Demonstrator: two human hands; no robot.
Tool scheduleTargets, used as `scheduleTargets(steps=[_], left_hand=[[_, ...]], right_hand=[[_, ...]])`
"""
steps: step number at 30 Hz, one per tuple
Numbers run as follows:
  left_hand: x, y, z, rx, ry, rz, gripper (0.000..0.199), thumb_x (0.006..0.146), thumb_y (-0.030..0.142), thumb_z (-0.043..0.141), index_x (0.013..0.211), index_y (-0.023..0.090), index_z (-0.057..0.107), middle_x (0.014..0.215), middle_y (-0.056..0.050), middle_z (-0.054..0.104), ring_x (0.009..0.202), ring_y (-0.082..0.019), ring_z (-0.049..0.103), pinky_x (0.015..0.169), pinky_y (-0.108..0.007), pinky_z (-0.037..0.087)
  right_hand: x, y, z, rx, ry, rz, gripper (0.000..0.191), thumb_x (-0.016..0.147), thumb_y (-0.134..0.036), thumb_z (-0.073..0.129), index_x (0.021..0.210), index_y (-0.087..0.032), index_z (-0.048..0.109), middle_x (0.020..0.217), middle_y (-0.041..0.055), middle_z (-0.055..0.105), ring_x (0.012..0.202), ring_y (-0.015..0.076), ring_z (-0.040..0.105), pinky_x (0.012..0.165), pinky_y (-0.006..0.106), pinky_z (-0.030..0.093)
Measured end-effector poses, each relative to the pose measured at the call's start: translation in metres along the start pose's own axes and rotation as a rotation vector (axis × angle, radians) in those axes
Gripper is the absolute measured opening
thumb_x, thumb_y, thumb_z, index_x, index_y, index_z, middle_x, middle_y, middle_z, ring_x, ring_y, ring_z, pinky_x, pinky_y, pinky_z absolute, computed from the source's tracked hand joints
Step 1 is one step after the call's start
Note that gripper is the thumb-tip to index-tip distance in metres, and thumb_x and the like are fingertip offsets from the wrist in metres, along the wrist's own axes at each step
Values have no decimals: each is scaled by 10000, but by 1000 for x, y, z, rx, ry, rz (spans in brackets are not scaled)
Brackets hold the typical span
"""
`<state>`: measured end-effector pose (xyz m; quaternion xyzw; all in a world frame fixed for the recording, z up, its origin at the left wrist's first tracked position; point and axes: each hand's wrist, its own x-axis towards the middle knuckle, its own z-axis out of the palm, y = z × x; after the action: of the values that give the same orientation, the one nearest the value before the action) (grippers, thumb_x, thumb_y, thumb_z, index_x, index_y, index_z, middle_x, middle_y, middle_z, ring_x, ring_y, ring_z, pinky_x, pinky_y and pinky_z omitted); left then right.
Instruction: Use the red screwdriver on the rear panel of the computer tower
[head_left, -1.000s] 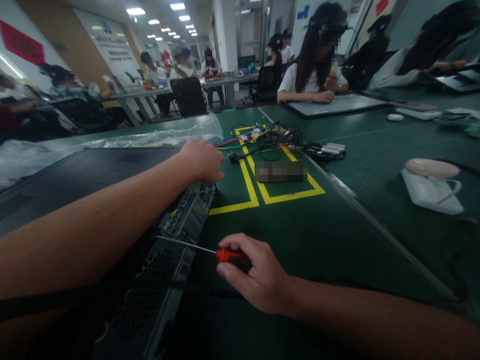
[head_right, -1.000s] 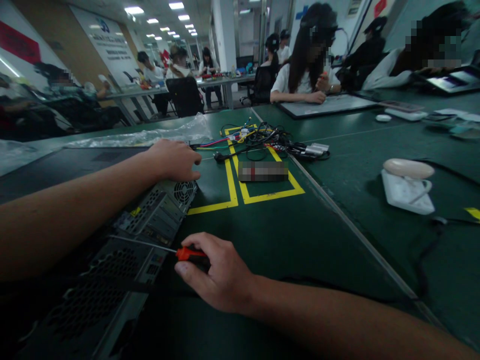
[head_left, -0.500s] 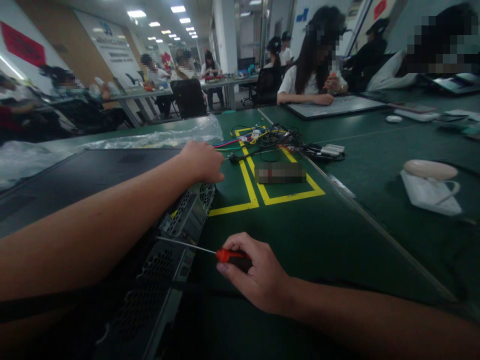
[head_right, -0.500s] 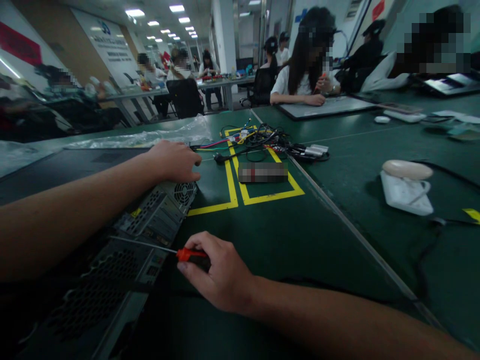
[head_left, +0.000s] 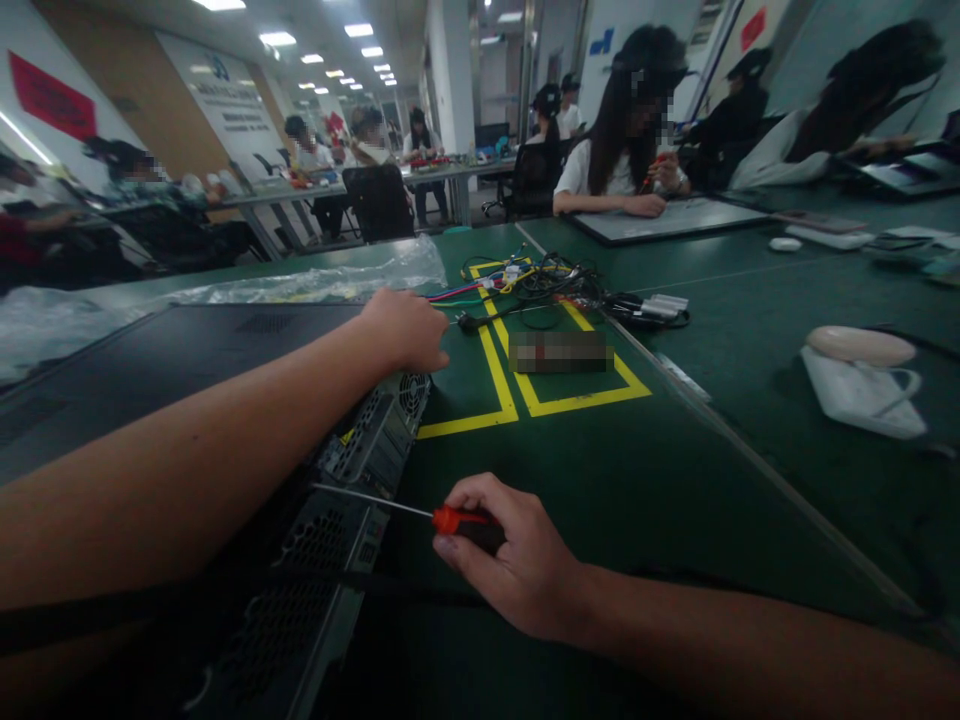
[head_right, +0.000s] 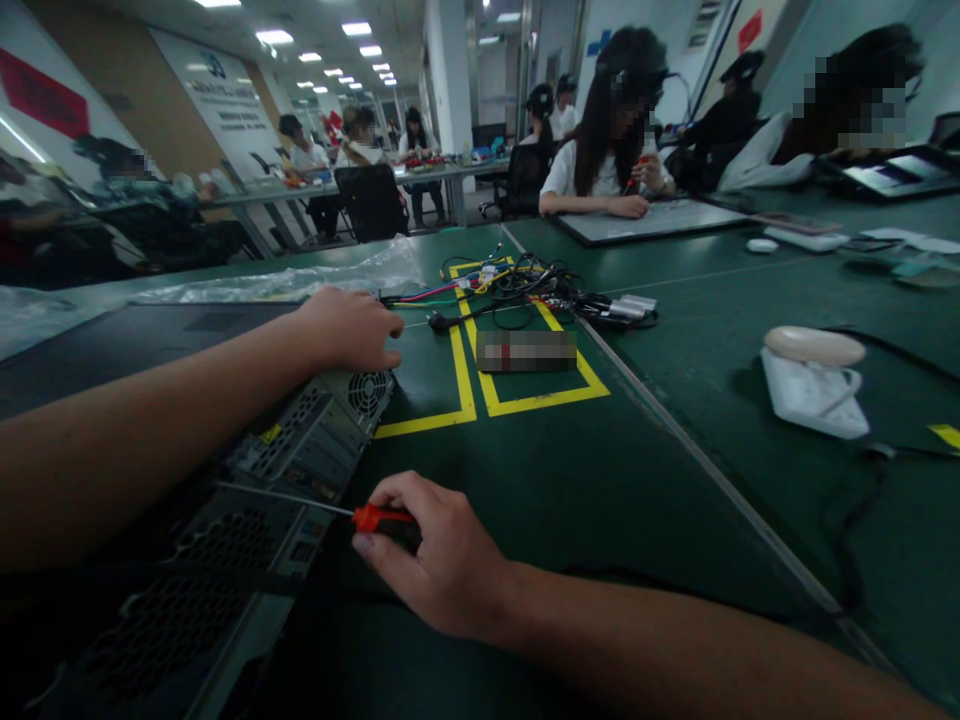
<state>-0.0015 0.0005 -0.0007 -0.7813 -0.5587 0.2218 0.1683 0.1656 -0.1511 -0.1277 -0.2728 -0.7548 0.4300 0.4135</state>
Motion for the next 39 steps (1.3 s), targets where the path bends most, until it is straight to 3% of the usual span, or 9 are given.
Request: scheduleTargets(steps=[14,23,29,39], left_hand=[[-2,1,-3,-18,4,4,590,818,526,431,1243,216,698,1255,-172,709,1154,-359,636,876,-483,510],[-2,0,-1,-16,23,29,577,818,522,430,1207,199,709,1248,-181,716,1140,-371,646,856,-496,528],[-2,0,-1,-23,31,29,568,814,503,440,1200,189,715,1226,-189,722,1136,-380,646,850,-501,529],[-2,0,-3,-22,21,31,572,821,512,424,1204,196,709,1240,-187,716,1138,-373,643,843,-490,526]], right_hand=[[-1,-2,1,29,7,26,125,877,-224,675,977,-187,608,803,-9,617,652,120,551,609,241,435],[1,-4,-3,-44,-22,-24,148,959,-281,556,998,-176,654,821,19,627,687,139,561,641,266,449],[0,-2,0,-14,6,32,249,823,-230,707,1033,-214,574,820,-15,631,672,136,562,674,275,471],[0,0,0,-13,11,19,145,855,-213,684,956,-209,580,791,-17,628,647,126,553,667,270,475]])
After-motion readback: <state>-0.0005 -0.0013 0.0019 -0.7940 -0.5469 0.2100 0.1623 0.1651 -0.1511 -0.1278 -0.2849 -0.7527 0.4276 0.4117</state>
